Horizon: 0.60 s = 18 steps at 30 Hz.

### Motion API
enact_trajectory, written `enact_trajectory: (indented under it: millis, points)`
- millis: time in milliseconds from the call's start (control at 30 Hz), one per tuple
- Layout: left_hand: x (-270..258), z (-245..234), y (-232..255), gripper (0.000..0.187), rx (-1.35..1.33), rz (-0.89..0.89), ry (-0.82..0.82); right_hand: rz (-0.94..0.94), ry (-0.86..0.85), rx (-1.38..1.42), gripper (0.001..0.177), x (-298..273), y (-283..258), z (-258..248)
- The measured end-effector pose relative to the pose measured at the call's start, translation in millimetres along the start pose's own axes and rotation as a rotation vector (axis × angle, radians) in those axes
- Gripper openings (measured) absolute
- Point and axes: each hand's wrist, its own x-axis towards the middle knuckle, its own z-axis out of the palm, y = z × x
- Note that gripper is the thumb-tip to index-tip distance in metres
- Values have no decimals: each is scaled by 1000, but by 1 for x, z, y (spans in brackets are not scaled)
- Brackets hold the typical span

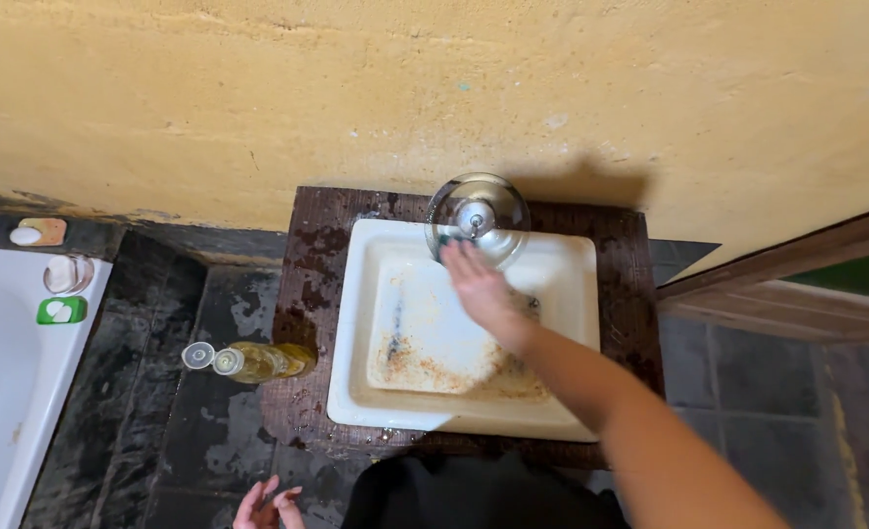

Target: The person scrubs a white bathroom sink with a green sponge, applying liquid soap from a bottle. They wipe the basin, faucet, and surrounding countertop repeatedly, then rinse the sponge under running water and continue scrubbing the sink surface.

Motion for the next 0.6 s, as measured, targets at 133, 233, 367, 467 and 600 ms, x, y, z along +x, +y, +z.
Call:
enact_trajectory:
  millis: [133, 233, 367, 467, 600]
  points:
    - [-11, 9, 39, 41, 24, -35, -18, 135, -365, 36, 102, 36, -15, -18]
    - [-4, -3, 36, 40, 24, -52, -41, 196, -425, 148, 80, 7, 12, -57]
    - [-6, 1, 82, 39, -15, -19, 3, -55, 165, -228, 67, -43, 89, 12]
    - [-12, 5, 88, 36, -105, 0, 12, -64, 453, 430, 21, -14, 19, -23]
    - [3, 39, 128, 29, -125, -52, -112, 240, -174, 237, 75, -27, -37, -5]
